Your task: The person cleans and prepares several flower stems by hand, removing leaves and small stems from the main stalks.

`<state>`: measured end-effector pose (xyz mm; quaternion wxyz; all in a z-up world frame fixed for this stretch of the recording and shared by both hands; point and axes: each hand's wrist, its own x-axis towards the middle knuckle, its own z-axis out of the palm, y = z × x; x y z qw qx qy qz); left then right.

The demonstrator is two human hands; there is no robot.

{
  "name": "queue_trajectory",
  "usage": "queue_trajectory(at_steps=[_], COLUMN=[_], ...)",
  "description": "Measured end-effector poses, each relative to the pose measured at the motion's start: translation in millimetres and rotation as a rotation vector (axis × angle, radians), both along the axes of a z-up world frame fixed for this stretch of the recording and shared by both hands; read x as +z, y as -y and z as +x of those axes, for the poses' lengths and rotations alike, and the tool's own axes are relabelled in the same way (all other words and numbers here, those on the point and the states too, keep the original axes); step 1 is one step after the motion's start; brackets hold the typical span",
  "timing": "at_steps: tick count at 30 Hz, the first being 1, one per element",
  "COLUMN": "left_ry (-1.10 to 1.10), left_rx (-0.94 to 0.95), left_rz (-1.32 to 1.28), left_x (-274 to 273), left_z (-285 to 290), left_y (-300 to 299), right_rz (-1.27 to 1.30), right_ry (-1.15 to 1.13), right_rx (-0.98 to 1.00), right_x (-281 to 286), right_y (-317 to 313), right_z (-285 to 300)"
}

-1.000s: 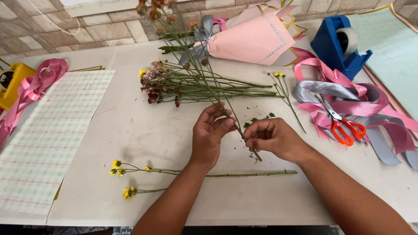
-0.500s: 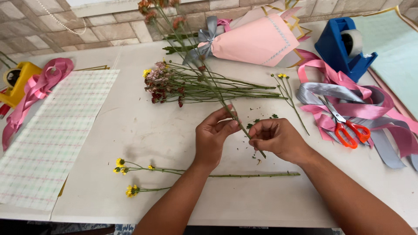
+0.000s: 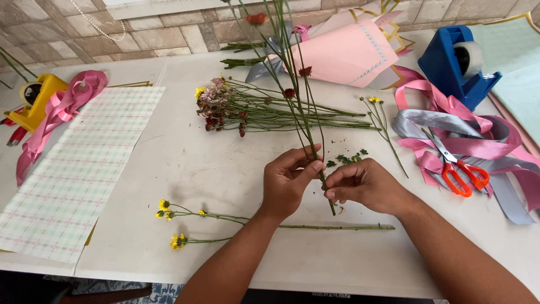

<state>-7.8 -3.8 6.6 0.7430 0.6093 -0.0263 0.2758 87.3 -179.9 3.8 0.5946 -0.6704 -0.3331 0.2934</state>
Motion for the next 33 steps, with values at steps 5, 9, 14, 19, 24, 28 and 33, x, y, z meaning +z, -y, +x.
queue_trajectory(at_steps=[5,9,14,19,24,28,33], left_ry=[-0.021,-0.044,-0.043,-0.039,-0.013,-0.003,0.001], left_rx=[-0.018,-0.038,-0.057,-0.058,-0.069,-0.093,-0.116], left_rz=[-0.072,-0.140,-0.295,-0.293,-0.254,-0.208,-0.188], left_x=[-3,-2,-2,-4,-6,-11,-11], left_z=[0,1,5,6,6,6,5], left_y=[-1,-4,-9,-11,-10,-9,-9], right_rz=[0.041,0.095,0.174,0.178,0.166,0.149,0.143], right_ry=[-0.009,-0.052,-0.107,-0.086,-0.074,-0.078,-0.123], right_rx=[0.032,0.066,0.128,0.119,0.099,0.073,0.097], right_x=[2,4,-2,6,3,-6,-7], right_y=[1,3,4,3,2,1,1], right_z=[1,1,4,0,-1,4,6])
